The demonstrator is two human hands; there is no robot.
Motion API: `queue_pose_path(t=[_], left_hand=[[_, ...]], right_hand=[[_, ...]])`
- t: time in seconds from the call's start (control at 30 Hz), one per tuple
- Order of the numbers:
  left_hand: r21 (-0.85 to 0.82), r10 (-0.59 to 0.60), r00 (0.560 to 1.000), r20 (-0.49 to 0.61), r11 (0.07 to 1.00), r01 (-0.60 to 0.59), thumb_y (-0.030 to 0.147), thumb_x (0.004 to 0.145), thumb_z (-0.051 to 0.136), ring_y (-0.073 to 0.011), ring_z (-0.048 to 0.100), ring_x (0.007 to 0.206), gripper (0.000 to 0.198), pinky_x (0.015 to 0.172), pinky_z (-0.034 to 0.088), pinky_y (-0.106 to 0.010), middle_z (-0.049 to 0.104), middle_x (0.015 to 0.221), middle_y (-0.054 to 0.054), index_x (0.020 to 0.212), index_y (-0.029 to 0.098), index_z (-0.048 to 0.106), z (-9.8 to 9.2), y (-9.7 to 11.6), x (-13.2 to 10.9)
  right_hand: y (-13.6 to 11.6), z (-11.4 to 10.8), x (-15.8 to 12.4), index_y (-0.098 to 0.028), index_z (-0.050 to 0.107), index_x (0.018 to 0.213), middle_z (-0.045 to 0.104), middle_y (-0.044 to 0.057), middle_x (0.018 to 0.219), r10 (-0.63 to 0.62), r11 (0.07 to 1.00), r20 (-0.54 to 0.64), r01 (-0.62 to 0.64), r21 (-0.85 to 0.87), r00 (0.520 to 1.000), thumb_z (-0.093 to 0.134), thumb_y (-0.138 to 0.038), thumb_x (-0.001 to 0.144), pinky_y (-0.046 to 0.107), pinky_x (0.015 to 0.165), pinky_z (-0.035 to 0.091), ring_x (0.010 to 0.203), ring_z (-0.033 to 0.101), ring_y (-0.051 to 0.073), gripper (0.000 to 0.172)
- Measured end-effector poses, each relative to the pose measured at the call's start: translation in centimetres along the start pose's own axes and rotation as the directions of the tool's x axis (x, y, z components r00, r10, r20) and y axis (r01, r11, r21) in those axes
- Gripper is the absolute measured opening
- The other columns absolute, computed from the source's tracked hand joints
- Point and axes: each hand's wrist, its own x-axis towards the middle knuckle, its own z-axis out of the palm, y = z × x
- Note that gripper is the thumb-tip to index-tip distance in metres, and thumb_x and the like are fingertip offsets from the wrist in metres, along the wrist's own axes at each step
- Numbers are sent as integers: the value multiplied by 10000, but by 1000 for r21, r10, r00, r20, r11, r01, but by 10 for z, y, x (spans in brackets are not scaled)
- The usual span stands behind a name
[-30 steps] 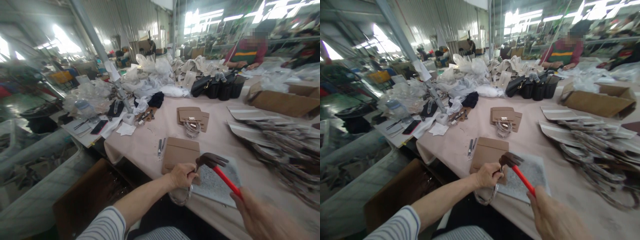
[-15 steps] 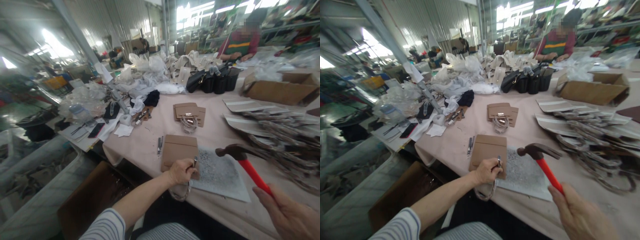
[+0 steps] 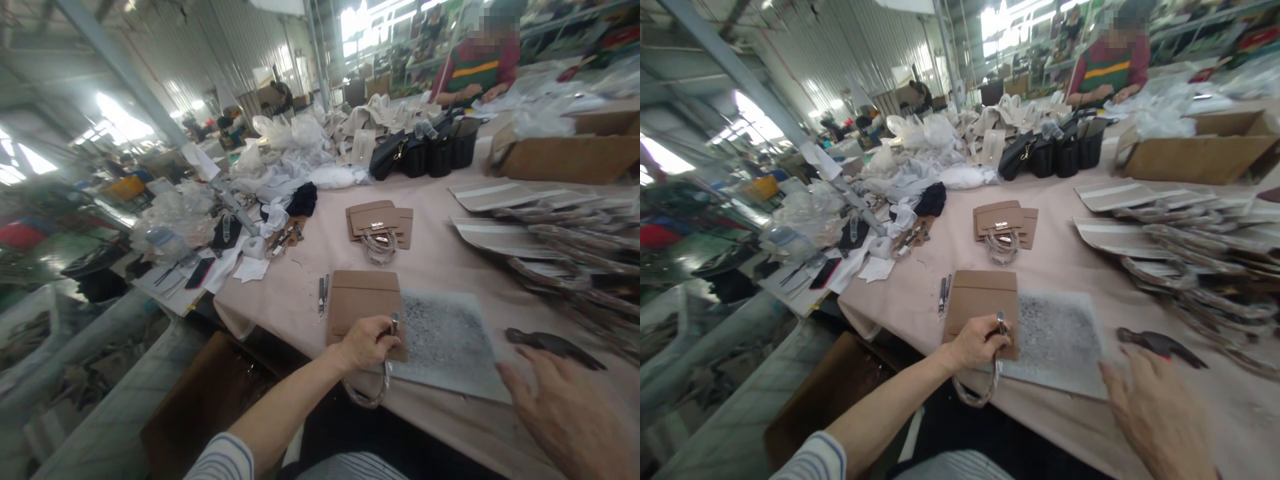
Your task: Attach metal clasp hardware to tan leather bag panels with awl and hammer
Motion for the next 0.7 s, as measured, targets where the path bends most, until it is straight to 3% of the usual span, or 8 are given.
queue_pose_path(t=[0.1, 0.2, 0.33, 0.4, 0.43, 0.53, 0.6, 0.7], left_hand=[[81, 29, 999, 16, 996, -30, 174, 874, 642, -207, 700, 945, 107, 897, 562, -290, 735, 996, -72, 977, 169, 669, -2, 3, 2], [187, 50, 998, 34, 981, -56, 180, 902, 613, -216, 702, 984, 109, 932, 565, -306, 734, 1029, -88, 1002, 171, 654, -3, 6, 1], [179, 162, 973, 167, 965, -192, 184, 897, 600, -237, 693, 1070, 68, 1000, 554, -342, 732, 1088, -116, 943, 173, 649, 6, 2, 1], [16, 45, 999, -30, 999, -45, 242, 907, 609, -227, 712, 1001, 84, 952, 582, -351, 744, 1026, -110, 930, 172, 651, 8, -4, 5], [-129, -100, 974, -203, 989, 75, 294, 928, 598, -215, 723, 934, 138, 900, 603, -353, 746, 974, -104, 934, 166, 649, 6, -9, 7], [-571, -542, 696, -471, 789, 229, 450, 978, 528, -193, 733, 794, 341, 759, 627, -349, 738, 902, -108, 958, 128, 635, -18, -27, 11], [-542, -588, 667, -457, 779, 316, 441, 968, 542, -196, 737, 806, 349, 747, 614, -331, 742, 914, -119, 947, 108, 645, -49, -40, 7], [-135, -569, 637, -520, 791, 597, 332, 939, 573, -199, 719, 809, 245, 752, 564, -298, 746, 859, -99, 868, 121, 673, -102, -56, -10]], right_hand=[[-68, 29, 3, -117, 611, 1213, 646, 221, 1212, -269, 957, 4, 266, 114, 963, 431, -493, 964, 494, 929, 500, 1102, 608, 354, 485], [-119, 56, -11, -146, 605, 1256, 643, 184, 1256, -344, 937, 56, 339, 84, 937, 431, -369, 976, 520, 973, 470, 1132, 591, 341, 398], [-136, 71, -24, -139, 649, 1170, 612, 194, 1322, -341, 938, 80, 344, -33, 937, 402, -237, 967, 591, 1069, 382, 1247, 520, 376, 334], [-132, 70, -24, -112, 619, 1245, 608, 202, 1326, -349, 934, 90, 354, -45, 933, 407, -255, 979, 583, 1059, 396, 1243, 518, 375, 369], [-131, 69, -23, -95, 586, 1300, 604, 207, 1330, -344, 936, 98, 349, -51, 934, 409, -270, 987, 578, 1062, 398, 1242, 518, 371, 400], [-130, 66, -23, -92, 519, 1386, 596, 197, 1347, -320, 942, 123, 329, -58, 939, 415, -292, 1001, 564, 1083, 388, 1250, 514, 356, 446], [-132, 66, -23, -92, 514, 1390, 589, 197, 1354, -311, 946, 131, 320, -52, 941, 417, -289, 1002, 566, 1094, 379, 1265, 505, 359, 446], [-134, 66, -25, -83, 512, 1387, 583, 203, 1353, -297, 952, 131, 304, -32, 946, 419, -295, 1003, 583, 1100, 371, 1276, 497, 367, 449]])
